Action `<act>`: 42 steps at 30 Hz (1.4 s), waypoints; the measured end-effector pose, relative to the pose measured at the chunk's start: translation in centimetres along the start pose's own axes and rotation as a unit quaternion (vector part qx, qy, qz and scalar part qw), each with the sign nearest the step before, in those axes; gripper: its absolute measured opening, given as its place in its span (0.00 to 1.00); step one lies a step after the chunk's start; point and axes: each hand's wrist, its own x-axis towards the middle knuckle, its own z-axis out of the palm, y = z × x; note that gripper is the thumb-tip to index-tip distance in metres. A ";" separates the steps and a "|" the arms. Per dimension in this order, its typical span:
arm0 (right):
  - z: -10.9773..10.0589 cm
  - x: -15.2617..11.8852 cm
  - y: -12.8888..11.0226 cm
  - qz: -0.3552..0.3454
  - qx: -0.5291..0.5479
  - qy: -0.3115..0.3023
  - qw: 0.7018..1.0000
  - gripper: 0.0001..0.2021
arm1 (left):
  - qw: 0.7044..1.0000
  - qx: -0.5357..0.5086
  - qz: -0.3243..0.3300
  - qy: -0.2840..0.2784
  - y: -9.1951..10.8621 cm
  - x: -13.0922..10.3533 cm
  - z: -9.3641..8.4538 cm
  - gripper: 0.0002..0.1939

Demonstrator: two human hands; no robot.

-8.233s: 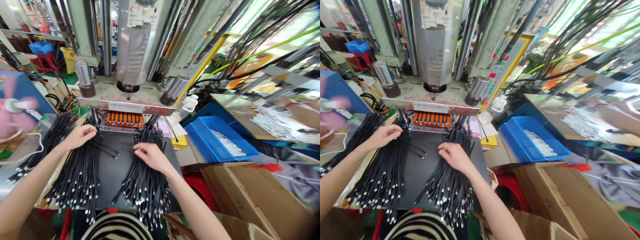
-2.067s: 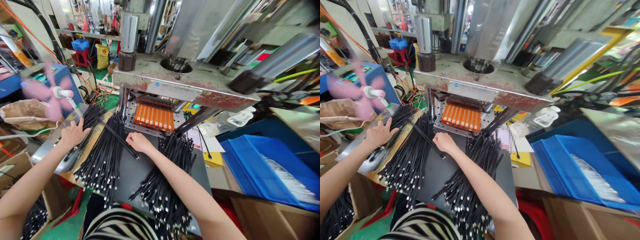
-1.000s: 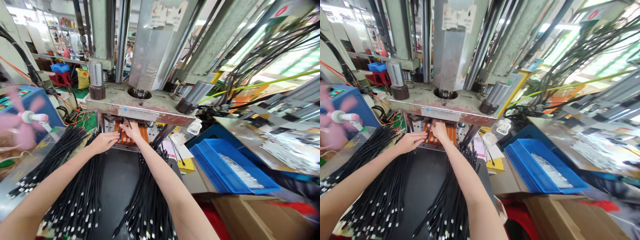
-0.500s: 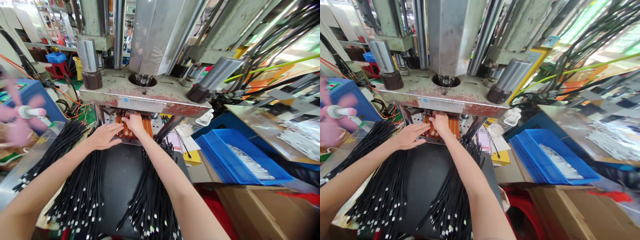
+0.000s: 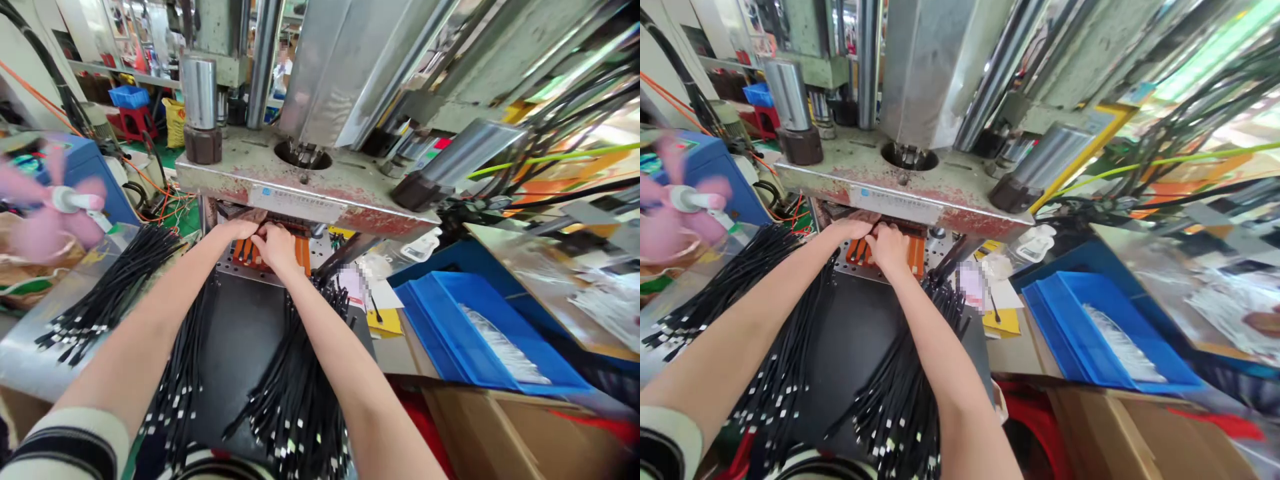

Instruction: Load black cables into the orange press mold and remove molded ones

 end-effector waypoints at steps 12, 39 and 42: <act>-3.6 -15.0 11.8 0.174 -0.213 -0.177 0.945 0.17 | 0.984 0.119 -0.124 0.043 -2.9 -15.5 4.5 0.15; -5.6 -13.9 -0.1 -0.069 0.390 -0.015 0.918 0.05 | 0.898 -0.435 0.040 0.056 6.1 -15.9 -6.9 0.13; -5.3 -13.2 -1.2 -0.073 0.447 0.015 0.892 0.05 | 0.886 -0.458 0.067 0.040 7.6 -15.1 -8.0 0.13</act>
